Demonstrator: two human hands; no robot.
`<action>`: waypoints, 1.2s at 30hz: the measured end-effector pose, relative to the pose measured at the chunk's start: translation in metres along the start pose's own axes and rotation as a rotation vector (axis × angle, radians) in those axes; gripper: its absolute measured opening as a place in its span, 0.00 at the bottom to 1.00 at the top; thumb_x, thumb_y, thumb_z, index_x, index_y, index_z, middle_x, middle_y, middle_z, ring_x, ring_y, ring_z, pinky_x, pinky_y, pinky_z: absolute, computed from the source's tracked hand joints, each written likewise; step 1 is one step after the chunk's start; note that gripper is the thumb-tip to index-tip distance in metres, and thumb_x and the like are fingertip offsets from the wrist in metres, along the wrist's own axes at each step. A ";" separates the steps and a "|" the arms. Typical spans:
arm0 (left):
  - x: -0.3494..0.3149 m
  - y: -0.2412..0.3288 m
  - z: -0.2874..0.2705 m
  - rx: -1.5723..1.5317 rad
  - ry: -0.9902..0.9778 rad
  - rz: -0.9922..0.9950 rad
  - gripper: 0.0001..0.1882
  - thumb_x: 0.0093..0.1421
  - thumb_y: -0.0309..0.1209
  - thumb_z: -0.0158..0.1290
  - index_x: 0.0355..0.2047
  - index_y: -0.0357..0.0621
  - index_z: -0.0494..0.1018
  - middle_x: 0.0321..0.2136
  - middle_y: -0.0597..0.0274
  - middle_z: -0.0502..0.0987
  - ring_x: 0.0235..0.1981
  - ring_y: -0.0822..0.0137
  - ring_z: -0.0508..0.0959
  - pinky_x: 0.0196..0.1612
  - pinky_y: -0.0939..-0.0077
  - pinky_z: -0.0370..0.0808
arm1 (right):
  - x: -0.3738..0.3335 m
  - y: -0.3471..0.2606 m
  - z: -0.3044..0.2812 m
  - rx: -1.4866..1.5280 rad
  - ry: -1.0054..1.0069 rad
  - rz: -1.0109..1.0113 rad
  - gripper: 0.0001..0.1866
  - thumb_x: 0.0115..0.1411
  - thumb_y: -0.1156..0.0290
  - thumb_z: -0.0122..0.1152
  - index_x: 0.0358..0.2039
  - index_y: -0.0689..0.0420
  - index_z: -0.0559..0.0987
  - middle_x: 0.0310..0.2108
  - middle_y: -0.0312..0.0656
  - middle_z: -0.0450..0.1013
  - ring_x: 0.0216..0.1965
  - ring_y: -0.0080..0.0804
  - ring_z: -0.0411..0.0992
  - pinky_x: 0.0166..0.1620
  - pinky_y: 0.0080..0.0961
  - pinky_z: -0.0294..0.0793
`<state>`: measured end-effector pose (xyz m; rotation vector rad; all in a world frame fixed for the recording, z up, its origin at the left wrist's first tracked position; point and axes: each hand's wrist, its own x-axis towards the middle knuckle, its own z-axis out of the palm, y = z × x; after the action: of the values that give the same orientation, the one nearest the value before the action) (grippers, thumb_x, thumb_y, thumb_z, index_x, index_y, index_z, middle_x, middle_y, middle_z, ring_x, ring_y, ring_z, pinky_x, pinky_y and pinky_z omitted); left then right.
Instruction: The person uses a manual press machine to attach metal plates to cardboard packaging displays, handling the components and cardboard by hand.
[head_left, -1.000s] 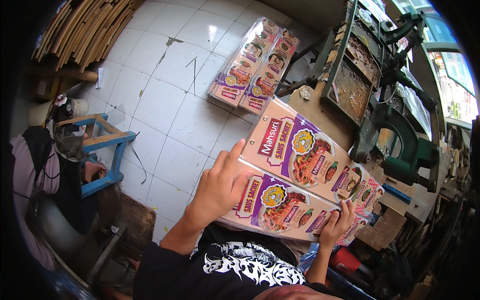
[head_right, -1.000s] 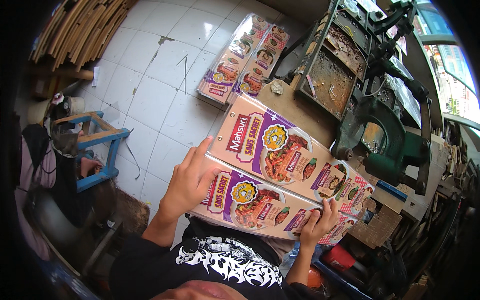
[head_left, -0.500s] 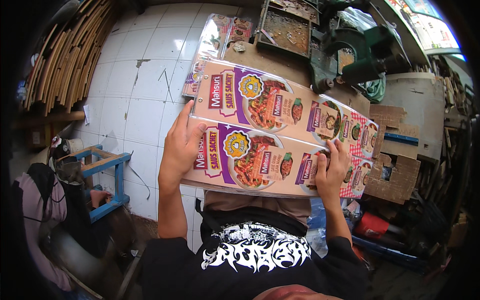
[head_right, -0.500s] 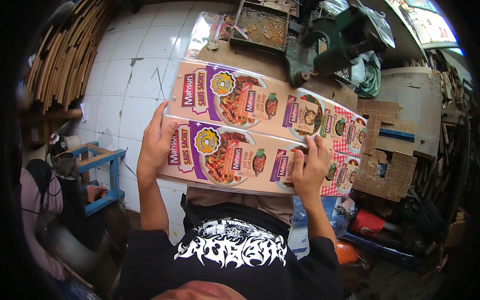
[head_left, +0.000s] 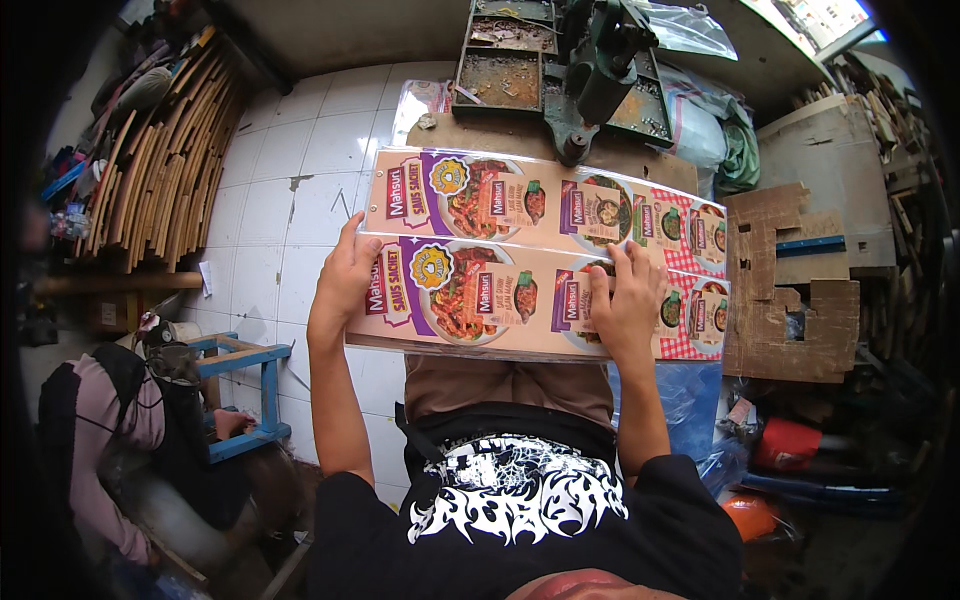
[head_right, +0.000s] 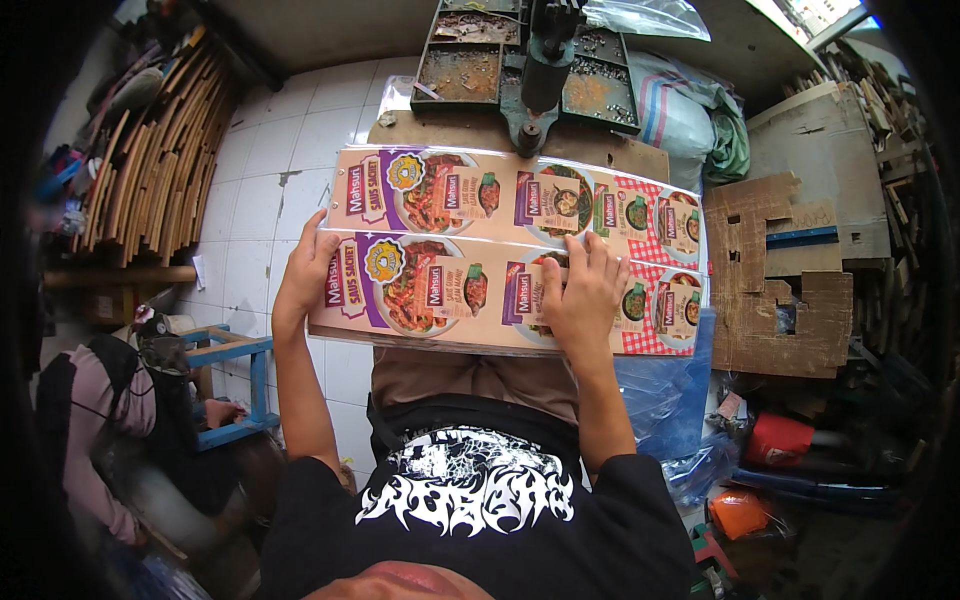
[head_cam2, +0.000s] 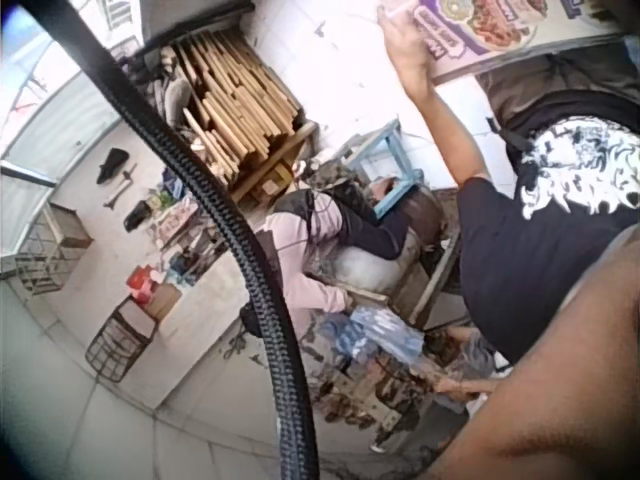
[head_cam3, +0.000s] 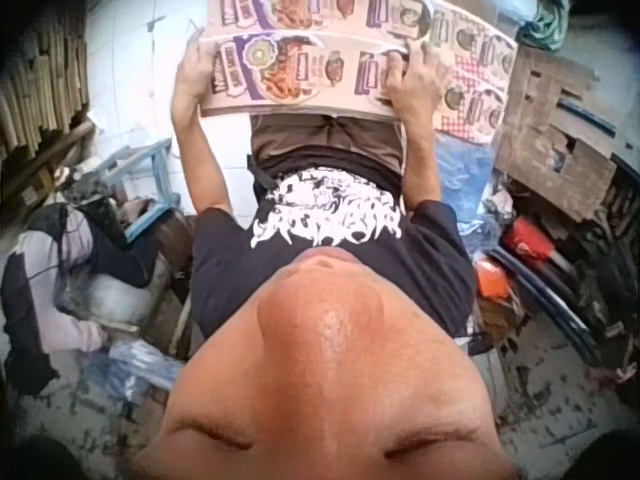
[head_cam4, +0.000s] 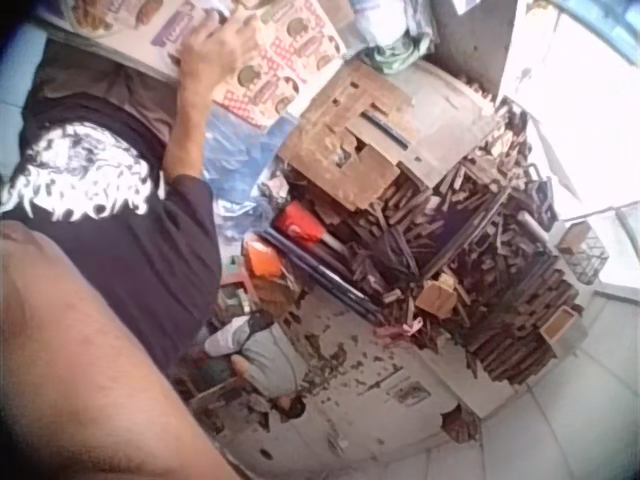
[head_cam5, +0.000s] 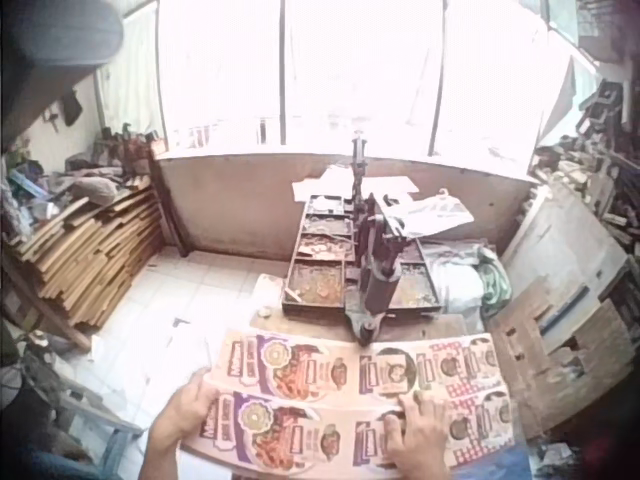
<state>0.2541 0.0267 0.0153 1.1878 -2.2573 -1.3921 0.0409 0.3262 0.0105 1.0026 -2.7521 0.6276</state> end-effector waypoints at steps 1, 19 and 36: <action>0.002 -0.001 -0.003 0.128 -0.001 0.002 0.31 0.66 0.42 0.47 0.63 0.35 0.60 0.42 0.39 0.79 0.43 0.52 0.82 0.48 0.64 0.75 | 0.000 0.001 0.000 -0.017 0.002 -0.001 0.23 0.62 0.57 0.54 0.52 0.59 0.75 0.56 0.51 0.66 0.60 0.49 0.61 0.67 0.54 0.46; 0.139 0.010 0.026 -0.455 0.118 -0.320 0.19 0.67 0.39 0.42 0.37 0.35 0.76 0.29 0.55 0.81 0.24 0.66 0.80 0.29 0.69 0.76 | 0.001 -0.003 -0.001 -0.048 -0.034 0.018 0.23 0.64 0.56 0.52 0.52 0.60 0.75 0.57 0.52 0.65 0.61 0.49 0.60 0.67 0.54 0.46; 0.143 0.007 0.033 -0.267 0.254 -0.151 0.18 0.65 0.36 0.47 0.44 0.34 0.78 0.30 0.55 0.82 0.29 0.67 0.80 0.35 0.72 0.76 | 0.004 -0.005 -0.002 -0.066 -0.047 0.005 0.22 0.63 0.59 0.53 0.53 0.59 0.74 0.57 0.51 0.65 0.61 0.49 0.60 0.67 0.53 0.45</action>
<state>0.1397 -0.0560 -0.0257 1.3754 -1.7813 -1.4477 0.0412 0.3212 0.0153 1.0092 -2.7963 0.5164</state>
